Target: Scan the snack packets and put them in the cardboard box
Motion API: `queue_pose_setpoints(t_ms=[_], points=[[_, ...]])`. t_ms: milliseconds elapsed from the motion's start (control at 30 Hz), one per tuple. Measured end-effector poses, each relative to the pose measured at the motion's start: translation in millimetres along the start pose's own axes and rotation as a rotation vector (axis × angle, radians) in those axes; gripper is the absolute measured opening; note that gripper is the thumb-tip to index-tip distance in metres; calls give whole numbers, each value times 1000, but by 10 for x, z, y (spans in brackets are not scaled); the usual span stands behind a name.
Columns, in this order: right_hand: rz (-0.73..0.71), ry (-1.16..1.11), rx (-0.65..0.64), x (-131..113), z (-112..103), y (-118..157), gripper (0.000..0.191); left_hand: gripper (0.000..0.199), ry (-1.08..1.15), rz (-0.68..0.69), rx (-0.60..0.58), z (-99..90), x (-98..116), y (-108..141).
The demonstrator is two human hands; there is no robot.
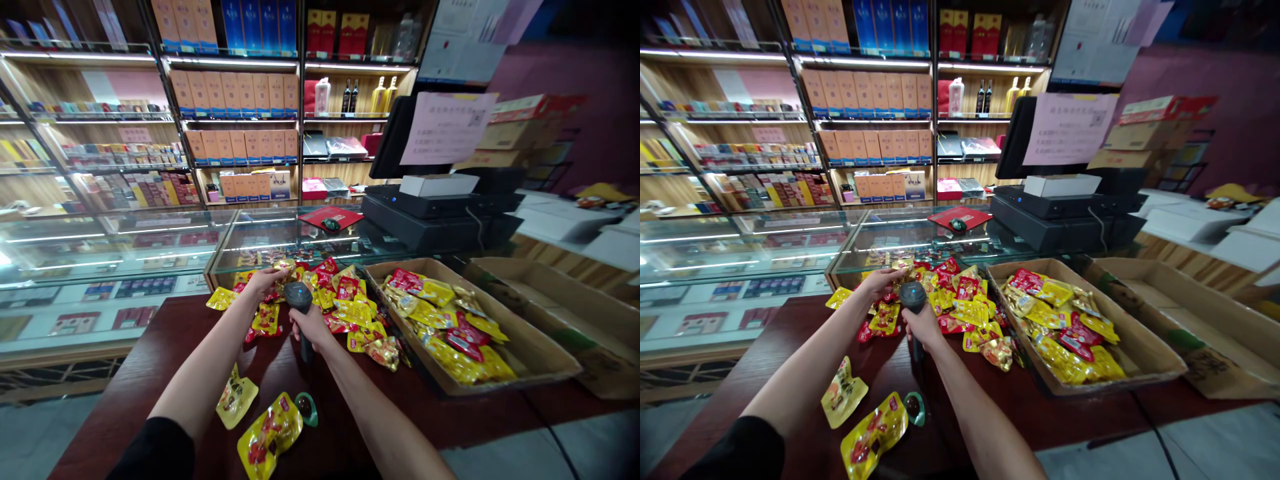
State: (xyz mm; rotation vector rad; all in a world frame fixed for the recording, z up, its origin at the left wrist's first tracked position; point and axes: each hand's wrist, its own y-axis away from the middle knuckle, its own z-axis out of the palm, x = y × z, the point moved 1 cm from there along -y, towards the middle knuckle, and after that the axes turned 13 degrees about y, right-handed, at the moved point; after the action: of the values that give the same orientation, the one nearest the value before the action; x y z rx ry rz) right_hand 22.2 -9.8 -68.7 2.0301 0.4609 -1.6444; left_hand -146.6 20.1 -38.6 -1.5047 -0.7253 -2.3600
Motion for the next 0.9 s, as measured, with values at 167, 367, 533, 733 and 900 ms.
queue_pose_setpoints(t_ms=[167,367,533,733,900], points=[[6,0,17,-56,-4,16,13,43,-54,-5,5,32,41,64],[20,-51,8,-47,-7,22,12,33,-91,2,7,57,73,111],[-60,-158,108,-91,-119,-46,8,36,-38,-10,-17,14,23,62],[150,-465,6,-306,-491,-285,4,29,4,-152,-159,52,-80,167],[265,-571,-173,-393,-965,-313,4,16,57,-342,-257,357,-77,279]])
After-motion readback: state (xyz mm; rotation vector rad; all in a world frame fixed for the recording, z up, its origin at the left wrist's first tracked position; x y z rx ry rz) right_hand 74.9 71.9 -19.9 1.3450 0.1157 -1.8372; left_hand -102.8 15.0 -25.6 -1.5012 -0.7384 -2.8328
